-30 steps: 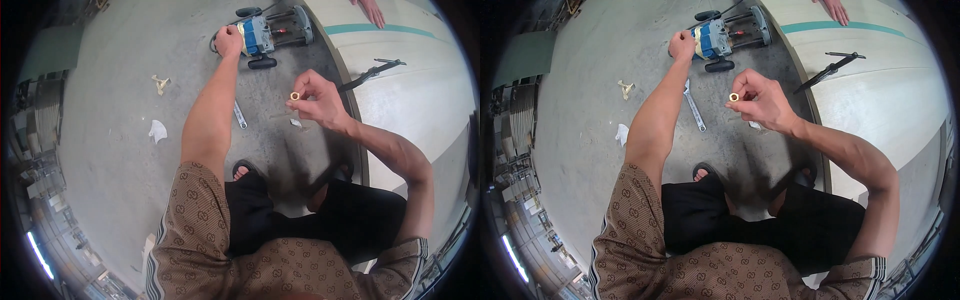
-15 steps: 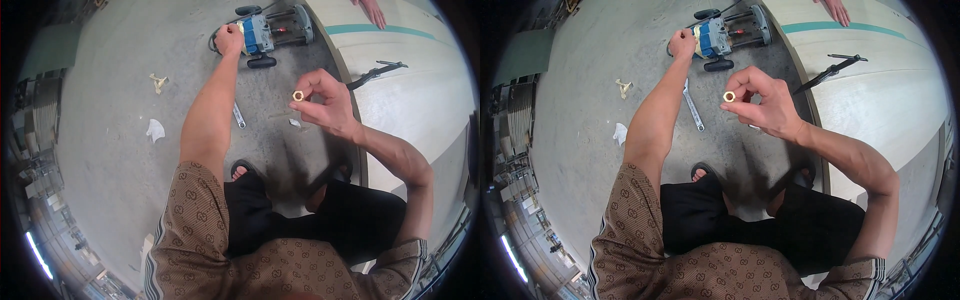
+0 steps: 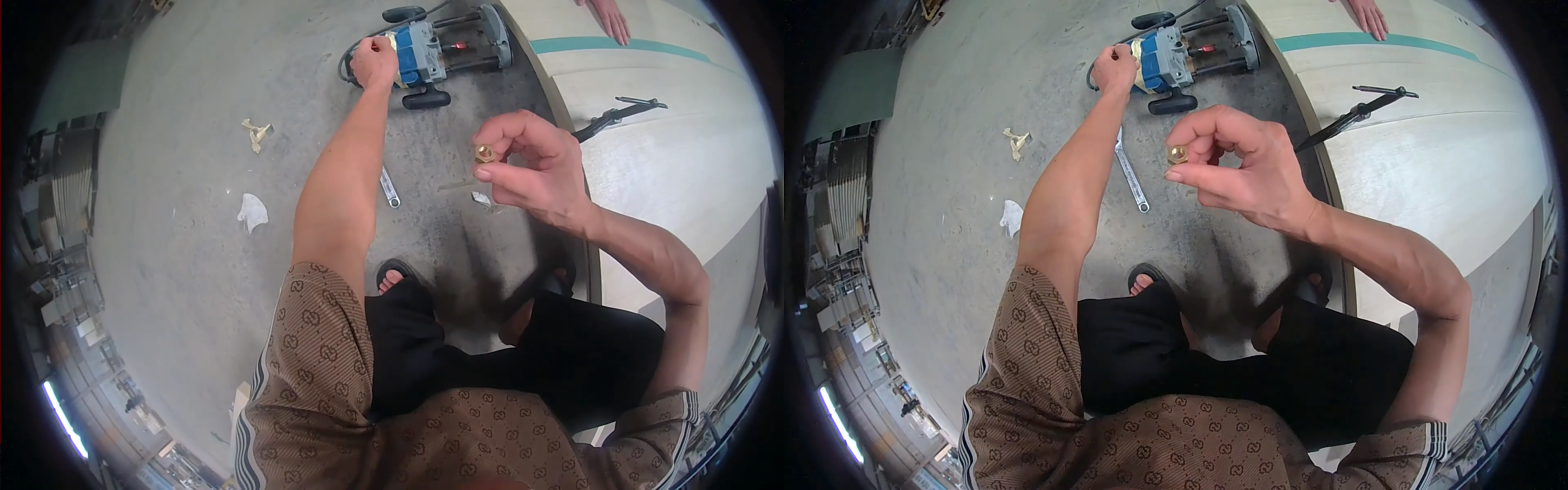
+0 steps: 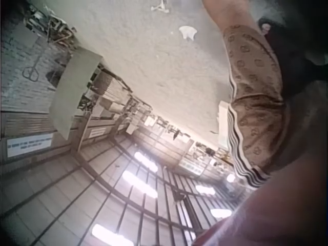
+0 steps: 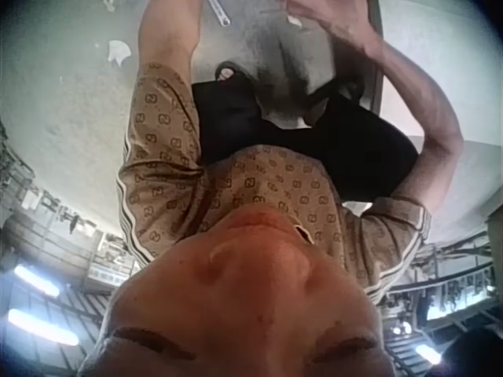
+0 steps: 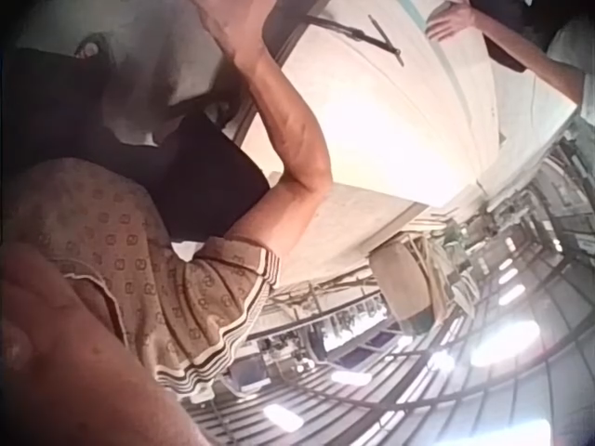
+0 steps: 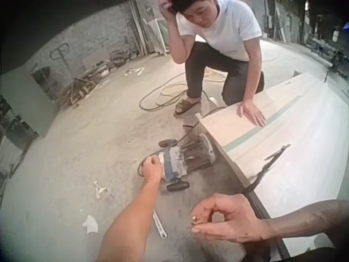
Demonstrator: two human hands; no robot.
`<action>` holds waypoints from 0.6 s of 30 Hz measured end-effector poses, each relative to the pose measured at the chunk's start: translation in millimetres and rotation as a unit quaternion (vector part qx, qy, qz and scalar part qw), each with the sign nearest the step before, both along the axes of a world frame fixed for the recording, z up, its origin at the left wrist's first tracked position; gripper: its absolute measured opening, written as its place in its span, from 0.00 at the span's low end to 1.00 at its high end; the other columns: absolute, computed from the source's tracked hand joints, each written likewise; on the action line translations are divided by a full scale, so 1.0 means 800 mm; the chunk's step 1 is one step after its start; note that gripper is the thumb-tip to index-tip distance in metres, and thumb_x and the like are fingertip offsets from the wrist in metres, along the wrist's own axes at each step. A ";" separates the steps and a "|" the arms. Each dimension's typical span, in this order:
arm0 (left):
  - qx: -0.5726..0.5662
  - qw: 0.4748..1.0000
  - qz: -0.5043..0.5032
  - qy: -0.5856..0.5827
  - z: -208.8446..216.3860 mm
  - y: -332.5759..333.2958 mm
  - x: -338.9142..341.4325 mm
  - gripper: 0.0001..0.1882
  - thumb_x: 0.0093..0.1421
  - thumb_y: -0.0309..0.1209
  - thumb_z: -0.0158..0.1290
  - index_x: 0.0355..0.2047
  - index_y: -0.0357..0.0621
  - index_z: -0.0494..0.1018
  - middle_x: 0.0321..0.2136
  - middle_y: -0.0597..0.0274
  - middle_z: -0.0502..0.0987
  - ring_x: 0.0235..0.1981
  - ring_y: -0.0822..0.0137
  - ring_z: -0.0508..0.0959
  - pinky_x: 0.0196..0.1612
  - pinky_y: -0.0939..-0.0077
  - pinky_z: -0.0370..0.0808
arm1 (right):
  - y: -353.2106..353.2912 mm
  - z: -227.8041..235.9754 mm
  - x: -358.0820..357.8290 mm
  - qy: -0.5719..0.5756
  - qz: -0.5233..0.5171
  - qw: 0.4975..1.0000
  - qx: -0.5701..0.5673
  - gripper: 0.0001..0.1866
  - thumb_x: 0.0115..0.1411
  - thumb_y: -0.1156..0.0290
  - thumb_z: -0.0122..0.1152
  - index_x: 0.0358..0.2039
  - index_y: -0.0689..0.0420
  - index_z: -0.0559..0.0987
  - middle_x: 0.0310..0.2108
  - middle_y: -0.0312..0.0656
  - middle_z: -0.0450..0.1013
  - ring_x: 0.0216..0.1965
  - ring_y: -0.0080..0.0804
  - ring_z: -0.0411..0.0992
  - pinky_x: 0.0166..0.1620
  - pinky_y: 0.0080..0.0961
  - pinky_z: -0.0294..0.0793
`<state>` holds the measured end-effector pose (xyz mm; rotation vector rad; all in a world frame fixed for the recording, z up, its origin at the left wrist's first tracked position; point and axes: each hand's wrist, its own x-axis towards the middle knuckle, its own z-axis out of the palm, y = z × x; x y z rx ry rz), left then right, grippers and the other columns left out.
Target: Disassembling and reassembling a wood router in a workshop setting.
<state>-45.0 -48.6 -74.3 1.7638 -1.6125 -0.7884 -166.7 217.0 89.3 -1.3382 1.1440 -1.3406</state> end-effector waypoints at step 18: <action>-0.014 1.000 0.001 -0.004 -0.003 -0.002 0.005 0.19 0.56 0.42 0.41 0.33 0.42 0.76 0.33 0.50 0.78 0.39 0.48 0.75 0.44 0.58 0.70 | 0.002 0.016 -0.002 -0.064 0.036 0.988 0.134 0.07 0.54 0.80 0.57 0.35 0.61 0.73 0.26 0.35 0.71 0.29 0.17 0.69 0.32 0.15 0.68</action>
